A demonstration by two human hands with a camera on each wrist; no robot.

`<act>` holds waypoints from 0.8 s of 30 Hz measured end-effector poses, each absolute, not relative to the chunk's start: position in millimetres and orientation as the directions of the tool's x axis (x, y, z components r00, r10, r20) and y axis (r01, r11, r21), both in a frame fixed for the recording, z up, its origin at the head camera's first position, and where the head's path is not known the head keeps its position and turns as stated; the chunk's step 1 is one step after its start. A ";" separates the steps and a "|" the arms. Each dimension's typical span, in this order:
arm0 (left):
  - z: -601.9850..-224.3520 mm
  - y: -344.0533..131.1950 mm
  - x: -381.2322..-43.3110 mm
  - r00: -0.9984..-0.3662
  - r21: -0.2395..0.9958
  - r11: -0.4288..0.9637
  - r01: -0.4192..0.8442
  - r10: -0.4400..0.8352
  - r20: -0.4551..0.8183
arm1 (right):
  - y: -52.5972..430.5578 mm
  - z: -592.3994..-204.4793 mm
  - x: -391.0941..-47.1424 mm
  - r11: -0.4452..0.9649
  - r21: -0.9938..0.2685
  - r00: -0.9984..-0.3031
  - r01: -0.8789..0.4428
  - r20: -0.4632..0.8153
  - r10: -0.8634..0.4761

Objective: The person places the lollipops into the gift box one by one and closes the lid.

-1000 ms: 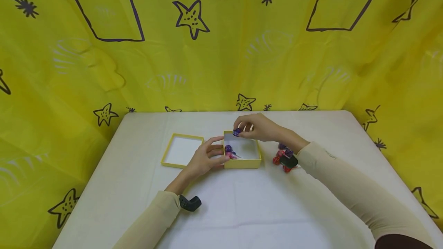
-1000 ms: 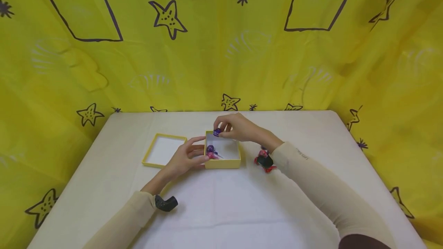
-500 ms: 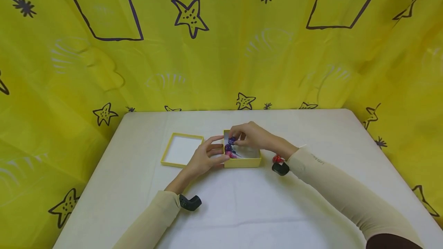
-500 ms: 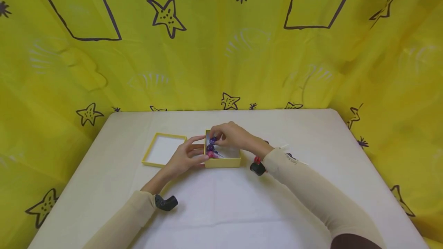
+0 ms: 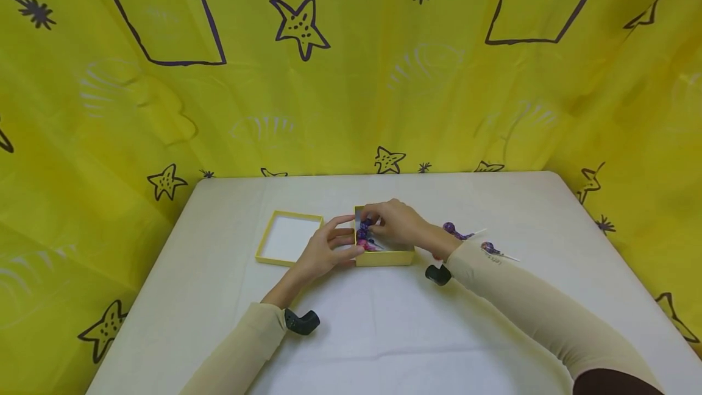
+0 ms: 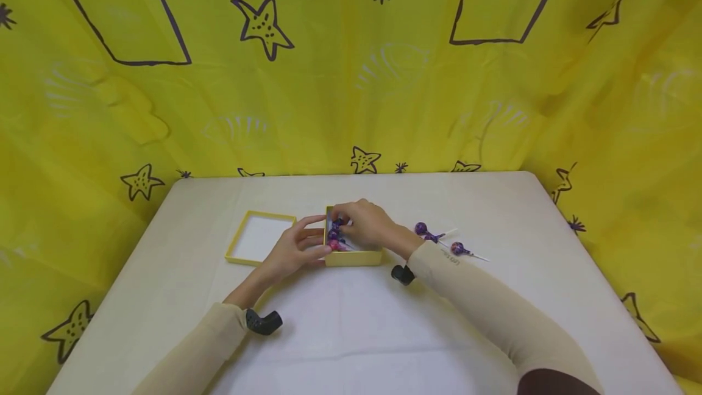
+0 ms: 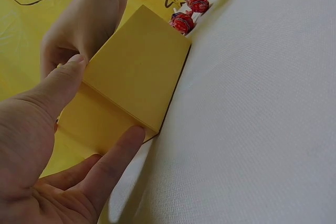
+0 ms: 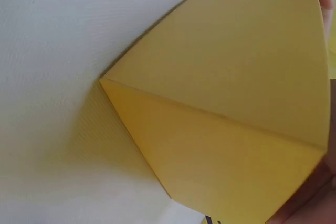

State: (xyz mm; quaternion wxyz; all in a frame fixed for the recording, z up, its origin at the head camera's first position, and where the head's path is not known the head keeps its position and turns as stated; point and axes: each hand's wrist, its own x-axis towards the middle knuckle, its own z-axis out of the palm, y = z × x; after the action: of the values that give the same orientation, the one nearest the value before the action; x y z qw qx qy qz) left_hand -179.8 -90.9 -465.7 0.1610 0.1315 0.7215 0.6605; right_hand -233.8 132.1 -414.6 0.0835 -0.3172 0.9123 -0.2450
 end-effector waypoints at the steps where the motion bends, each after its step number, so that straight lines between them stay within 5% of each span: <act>1: -465.7 -90.8 -179.7 -0.913 0.996 0.087 -0.026 0.404 -0.059 | 131.6 -415.1 -233.6 0.682 -0.499 -0.788 -0.535 0.004 -0.616; 24: -466.9 -90.9 -179.8 -0.915 0.997 0.075 -0.025 0.400 -0.053 | 124.7 -425.2 -237.2 0.683 -0.460 -0.779 -0.567 0.031 -0.626</act>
State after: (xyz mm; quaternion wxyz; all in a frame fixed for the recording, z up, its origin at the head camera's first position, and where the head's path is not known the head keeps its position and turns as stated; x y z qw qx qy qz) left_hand -179.8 -90.9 -466.9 0.1590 0.1309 0.7155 0.6675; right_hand -237.2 124.7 -425.2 0.0642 -0.3259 0.9152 -0.2283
